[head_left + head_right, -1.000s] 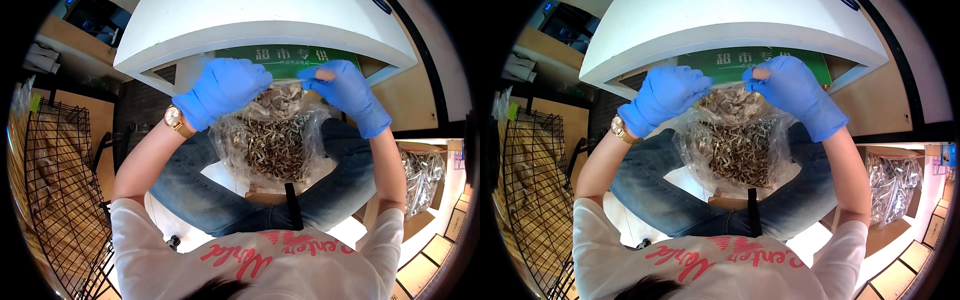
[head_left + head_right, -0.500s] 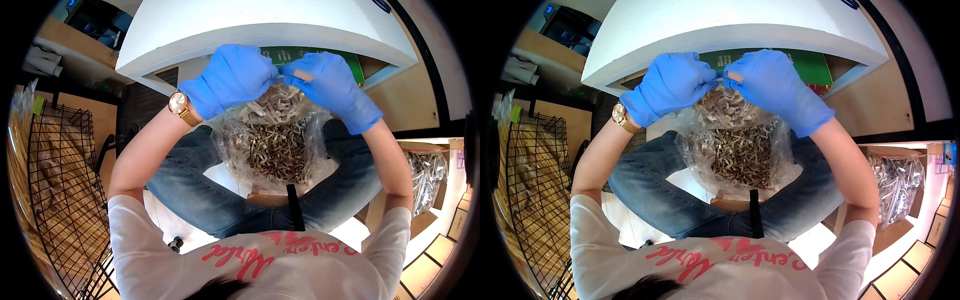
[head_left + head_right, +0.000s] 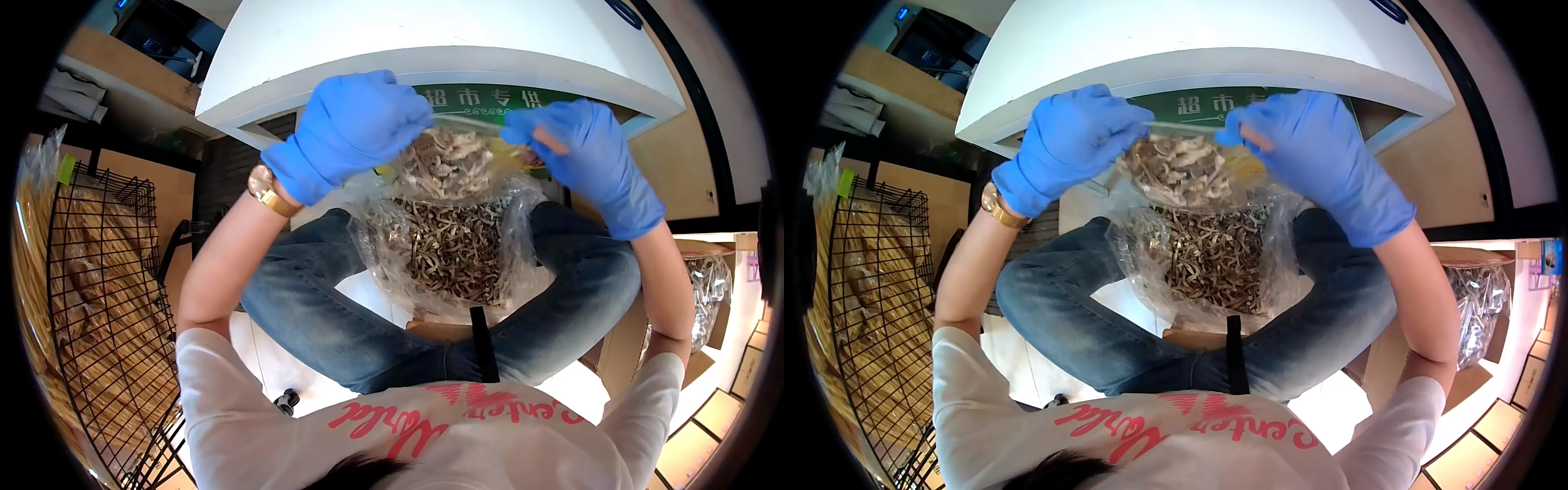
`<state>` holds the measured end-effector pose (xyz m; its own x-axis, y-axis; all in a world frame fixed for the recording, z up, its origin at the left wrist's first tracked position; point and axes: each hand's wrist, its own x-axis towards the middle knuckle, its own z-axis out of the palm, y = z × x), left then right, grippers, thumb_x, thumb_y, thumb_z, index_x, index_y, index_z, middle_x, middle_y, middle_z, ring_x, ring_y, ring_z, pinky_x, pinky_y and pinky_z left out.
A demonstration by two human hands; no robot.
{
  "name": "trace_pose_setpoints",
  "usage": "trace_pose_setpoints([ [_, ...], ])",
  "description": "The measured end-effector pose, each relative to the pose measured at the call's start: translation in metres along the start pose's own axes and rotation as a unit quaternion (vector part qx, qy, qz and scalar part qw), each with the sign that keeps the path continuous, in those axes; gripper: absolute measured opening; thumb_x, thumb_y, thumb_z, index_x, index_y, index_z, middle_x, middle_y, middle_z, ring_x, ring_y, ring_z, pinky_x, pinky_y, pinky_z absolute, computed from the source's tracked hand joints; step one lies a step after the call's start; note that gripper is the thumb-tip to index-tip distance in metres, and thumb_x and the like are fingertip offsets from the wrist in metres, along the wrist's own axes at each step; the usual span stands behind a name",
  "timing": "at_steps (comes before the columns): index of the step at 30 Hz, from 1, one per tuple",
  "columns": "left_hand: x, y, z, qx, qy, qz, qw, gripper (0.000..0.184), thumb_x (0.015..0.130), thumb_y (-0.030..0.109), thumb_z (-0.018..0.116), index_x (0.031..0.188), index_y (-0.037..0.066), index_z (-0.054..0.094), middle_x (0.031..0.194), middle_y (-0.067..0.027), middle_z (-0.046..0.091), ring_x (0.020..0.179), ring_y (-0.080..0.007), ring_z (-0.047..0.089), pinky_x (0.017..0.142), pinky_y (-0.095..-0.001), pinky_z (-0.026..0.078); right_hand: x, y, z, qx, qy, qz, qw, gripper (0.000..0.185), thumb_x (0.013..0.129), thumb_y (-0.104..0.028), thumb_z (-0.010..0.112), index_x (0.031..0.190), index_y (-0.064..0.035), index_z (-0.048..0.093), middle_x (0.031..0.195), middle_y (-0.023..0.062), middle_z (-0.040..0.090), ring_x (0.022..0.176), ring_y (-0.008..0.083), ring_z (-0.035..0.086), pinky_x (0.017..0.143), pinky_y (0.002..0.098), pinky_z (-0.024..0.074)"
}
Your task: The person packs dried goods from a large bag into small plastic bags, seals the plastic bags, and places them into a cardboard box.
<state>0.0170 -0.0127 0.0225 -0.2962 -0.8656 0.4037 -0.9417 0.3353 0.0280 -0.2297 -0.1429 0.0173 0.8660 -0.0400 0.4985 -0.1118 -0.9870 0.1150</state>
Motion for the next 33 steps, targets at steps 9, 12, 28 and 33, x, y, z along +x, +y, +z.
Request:
trace_pose_setpoints([
  [9,0.013,0.043,0.023,0.006,0.036,0.081,0.996,0.011,0.080,0.028,0.067,0.080,0.018,0.062,0.066,-0.0007,0.053,0.066,-0.0208,0.055,0.054,-0.0335,0.047,0.008,-0.021,-0.002,-0.005,-0.055,0.015,0.998,0.007,0.079,-0.020,0.064,0.078,-0.0144,0.060,0.058,0.0036,0.053,0.056,0.0235,0.059,0.049,0.0360,0.0451],
  [12,0.016,0.044,0.027,-0.004,0.042,0.067,0.997,0.012,0.080,0.028,0.067,0.079,0.018,0.061,0.066,-0.0010,0.052,0.067,-0.0217,0.055,0.054,-0.0336,0.047,0.003,-0.026,0.008,-0.099,-0.020,-0.030,0.994,0.014,0.080,-0.021,0.062,0.070,-0.0135,0.054,0.055,0.0036,0.049,0.053,0.0240,0.055,0.048,0.0368,0.0423],
  [28,-0.003,0.036,0.021,0.036,-0.033,0.052,0.997,0.020,0.079,0.032,0.068,0.076,0.015,0.057,0.068,-0.0007,0.053,0.069,-0.0201,0.057,0.054,-0.0338,0.047,-0.005,-0.020,-0.007,-0.003,-0.087,0.031,0.996,0.015,0.077,-0.017,0.067,0.092,-0.0183,0.066,0.064,0.0032,0.059,0.059,0.0227,0.063,0.051,0.0362,0.0483],
  [33,0.002,0.040,0.025,0.043,0.018,0.101,0.994,0.021,0.079,0.032,0.068,0.072,0.015,0.058,0.066,-0.0018,0.052,0.065,-0.0208,0.056,0.053,-0.0330,0.047,-0.003,-0.029,0.014,-0.013,-0.042,0.006,0.999,0.021,0.078,-0.015,0.064,0.099,-0.0165,0.063,0.066,0.0032,0.060,0.057,0.0220,0.062,0.048,0.0339,0.0467],
])
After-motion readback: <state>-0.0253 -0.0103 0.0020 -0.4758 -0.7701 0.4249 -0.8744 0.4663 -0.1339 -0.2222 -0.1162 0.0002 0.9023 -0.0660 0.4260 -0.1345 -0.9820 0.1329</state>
